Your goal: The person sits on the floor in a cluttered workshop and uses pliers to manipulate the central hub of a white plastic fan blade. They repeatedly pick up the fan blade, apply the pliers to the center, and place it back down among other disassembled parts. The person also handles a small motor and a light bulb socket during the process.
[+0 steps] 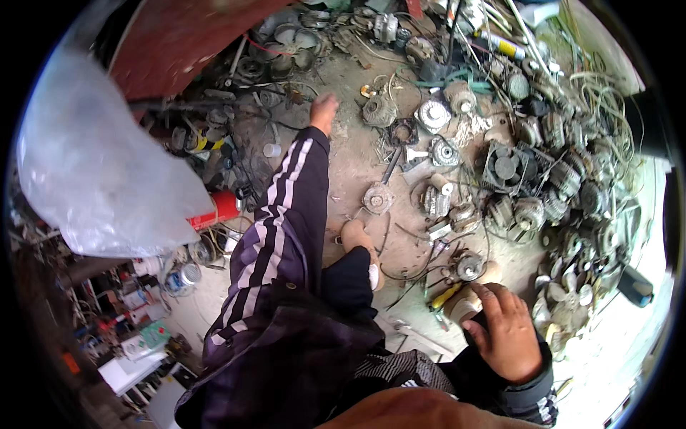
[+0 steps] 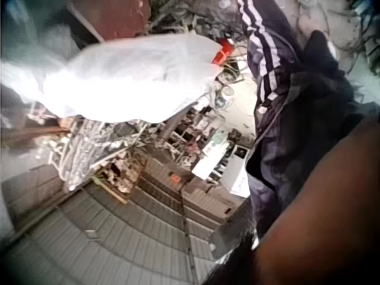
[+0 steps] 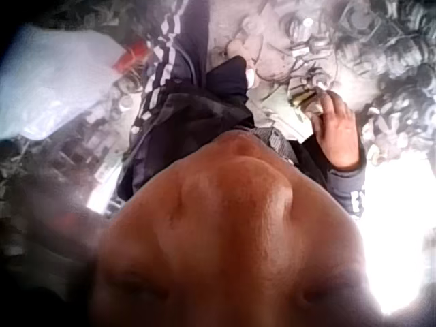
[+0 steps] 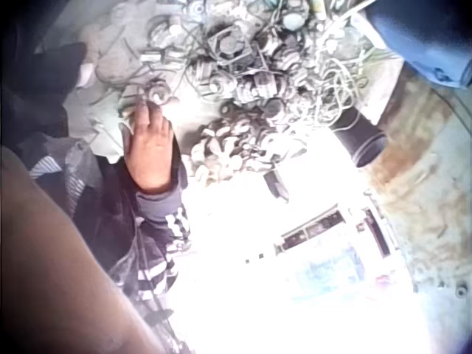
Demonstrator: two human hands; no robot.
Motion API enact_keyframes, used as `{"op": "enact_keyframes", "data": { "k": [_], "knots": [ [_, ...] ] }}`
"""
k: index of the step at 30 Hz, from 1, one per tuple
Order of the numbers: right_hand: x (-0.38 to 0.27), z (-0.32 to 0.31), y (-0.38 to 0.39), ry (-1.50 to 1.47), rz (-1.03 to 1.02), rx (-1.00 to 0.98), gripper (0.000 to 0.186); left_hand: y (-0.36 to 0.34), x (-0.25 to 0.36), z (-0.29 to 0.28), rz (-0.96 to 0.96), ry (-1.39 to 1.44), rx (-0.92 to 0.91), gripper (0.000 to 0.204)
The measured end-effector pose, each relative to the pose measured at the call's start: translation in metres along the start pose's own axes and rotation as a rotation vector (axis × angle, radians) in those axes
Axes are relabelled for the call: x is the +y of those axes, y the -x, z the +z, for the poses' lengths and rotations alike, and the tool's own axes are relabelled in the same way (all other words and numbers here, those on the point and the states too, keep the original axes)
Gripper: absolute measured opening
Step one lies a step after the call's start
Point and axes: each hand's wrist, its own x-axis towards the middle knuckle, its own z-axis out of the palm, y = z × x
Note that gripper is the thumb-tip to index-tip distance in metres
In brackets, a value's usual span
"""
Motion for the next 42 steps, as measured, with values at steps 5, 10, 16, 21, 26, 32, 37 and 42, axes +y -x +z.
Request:
{"op": "enact_keyframes", "data": {
  "k": [5, 10, 16, 21, 26, 32, 37, 42],
  "knots": [
    [0.034, -0.024, 0.010, -0.300, 0.199, 0.072, 0.044, -0.058, 0.024, -0.020, -0.189, 0.141, 0.140, 0.032],
    [0.120, 0.035, 0.100, -0.267, 0.840, 1.069, 0.037, -0.126, -0.008, -0.047, -0.120, 0.130, 0.182, 0.037],
    [0.153, 0.140, 0.161, -0.044, 1.014, 0.883, 0.036, -0.173, -0.045, -0.107, 0.164, -0.153, -0.042, 0.041],
    [0.151, 0.168, 0.161, -0.021, 1.056, 0.834, 0.036, -0.086, 0.051, -0.051, -0.243, 0.436, 0.194, 0.040],
    [0.154, 0.177, 0.156, -0.030, 1.070, 0.806, 0.035, -0.076, 0.075, -0.064, -0.345, 0.385, 0.225, 0.039],
    [0.157, 0.186, 0.152, -0.001, 1.097, 0.812, 0.035, -0.144, 0.029, -0.106, -0.472, 0.424, 0.361, 0.042],
    [0.159, 0.205, 0.148, 0.042, 1.121, 0.847, 0.034, -0.185, 0.018, -0.112, -0.384, 0.516, 0.321, 0.044],
    [0.164, 0.212, 0.157, 0.098, 1.134, 0.892, 0.033, -0.198, 0.018, -0.120, -0.257, 0.674, 0.203, 0.046]
  ]
}}
